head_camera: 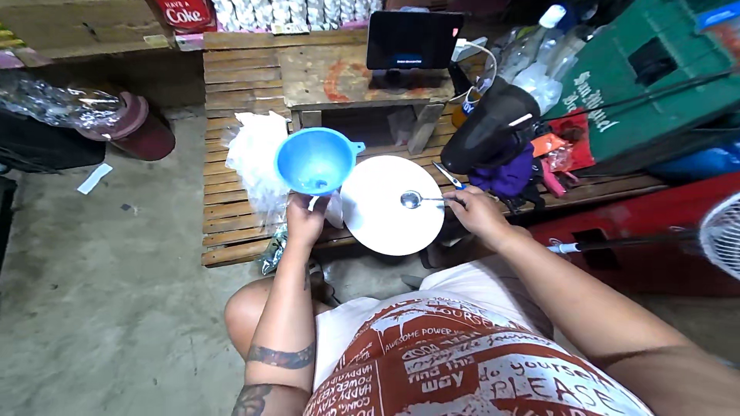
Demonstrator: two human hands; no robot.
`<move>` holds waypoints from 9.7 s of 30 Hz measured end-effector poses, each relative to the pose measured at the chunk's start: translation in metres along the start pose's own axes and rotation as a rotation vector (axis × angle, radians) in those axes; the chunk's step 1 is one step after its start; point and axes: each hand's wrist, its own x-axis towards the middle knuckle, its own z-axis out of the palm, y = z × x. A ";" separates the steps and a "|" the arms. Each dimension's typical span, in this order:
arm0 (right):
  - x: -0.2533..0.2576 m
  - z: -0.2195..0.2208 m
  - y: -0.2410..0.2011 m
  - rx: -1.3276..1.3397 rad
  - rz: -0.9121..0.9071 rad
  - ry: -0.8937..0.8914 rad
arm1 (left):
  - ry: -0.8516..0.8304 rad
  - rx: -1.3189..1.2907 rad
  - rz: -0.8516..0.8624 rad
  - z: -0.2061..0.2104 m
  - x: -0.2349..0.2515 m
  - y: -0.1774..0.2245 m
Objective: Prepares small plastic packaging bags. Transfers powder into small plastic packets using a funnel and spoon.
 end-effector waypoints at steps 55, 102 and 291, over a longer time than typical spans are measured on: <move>0.002 -0.084 -0.105 0.340 -0.350 0.312 | -0.280 -0.083 0.068 0.008 0.003 0.006; 0.007 0.051 0.041 0.281 0.320 -0.028 | 0.072 -0.109 0.051 0.007 0.009 0.009; 0.017 -0.012 -0.119 0.436 -0.639 -0.155 | -0.277 0.674 0.341 -0.014 0.042 0.109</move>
